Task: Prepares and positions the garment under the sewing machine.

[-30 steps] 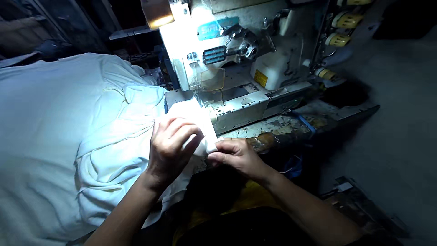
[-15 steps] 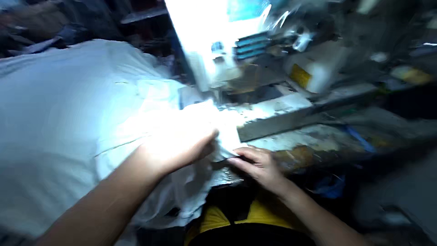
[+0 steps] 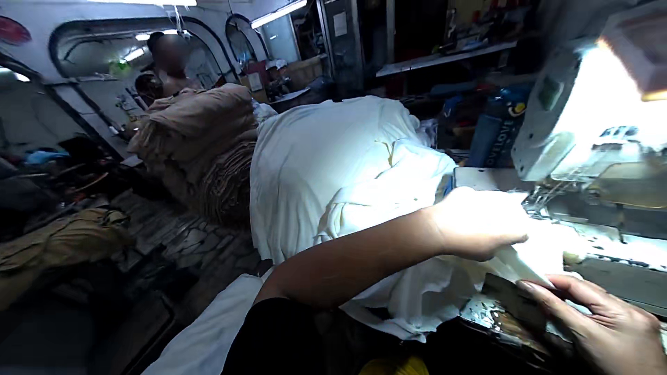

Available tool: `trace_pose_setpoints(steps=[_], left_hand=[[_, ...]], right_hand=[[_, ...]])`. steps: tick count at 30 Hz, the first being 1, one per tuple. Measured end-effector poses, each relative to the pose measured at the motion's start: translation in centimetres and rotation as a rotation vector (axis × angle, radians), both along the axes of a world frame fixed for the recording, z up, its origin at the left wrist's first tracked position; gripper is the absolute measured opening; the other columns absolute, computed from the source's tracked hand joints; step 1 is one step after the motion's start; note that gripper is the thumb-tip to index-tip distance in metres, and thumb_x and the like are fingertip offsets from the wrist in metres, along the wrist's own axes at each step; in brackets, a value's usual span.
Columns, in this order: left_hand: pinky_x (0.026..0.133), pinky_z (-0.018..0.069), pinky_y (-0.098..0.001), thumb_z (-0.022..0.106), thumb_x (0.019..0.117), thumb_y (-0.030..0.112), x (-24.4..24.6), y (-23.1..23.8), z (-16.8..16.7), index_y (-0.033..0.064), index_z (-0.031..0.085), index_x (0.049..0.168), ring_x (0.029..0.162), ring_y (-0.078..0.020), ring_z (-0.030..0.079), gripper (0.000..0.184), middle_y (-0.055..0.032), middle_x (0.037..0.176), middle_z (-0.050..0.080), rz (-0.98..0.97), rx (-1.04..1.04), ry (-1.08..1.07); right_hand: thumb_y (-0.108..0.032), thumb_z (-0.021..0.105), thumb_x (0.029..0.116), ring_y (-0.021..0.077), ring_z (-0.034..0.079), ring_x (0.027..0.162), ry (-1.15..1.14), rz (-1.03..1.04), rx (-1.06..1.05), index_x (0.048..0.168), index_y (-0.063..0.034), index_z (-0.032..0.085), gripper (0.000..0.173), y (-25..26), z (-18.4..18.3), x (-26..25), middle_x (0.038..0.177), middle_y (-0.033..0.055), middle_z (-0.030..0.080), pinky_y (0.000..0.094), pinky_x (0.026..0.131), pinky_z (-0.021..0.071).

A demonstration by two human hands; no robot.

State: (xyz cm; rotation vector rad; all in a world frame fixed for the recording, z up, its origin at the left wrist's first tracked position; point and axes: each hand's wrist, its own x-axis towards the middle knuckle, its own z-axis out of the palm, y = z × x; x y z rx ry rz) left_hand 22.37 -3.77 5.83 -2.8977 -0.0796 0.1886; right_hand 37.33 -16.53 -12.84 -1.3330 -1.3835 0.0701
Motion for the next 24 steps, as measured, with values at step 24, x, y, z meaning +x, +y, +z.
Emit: trace_pose_setpoints(steps=[24], left_hand=[[0.073,0.0543,-0.0415,0.067,0.0904,0.01,-0.4,2.0,-3.1,0.004,0.073,0.101,0.084,-0.0244,0.067,0.013,-0.0095,0.087,0.068,-0.218,-0.132,-0.274]], right_hand=[[-0.026,0.072,0.0898,-0.0081,0.063,0.074,0.058,-0.109,0.146,0.086,-0.0061,0.077,0.021,0.6,-0.7,-1.1,0.081,-0.0027,0.072,0.0072,0.071,0.0514]])
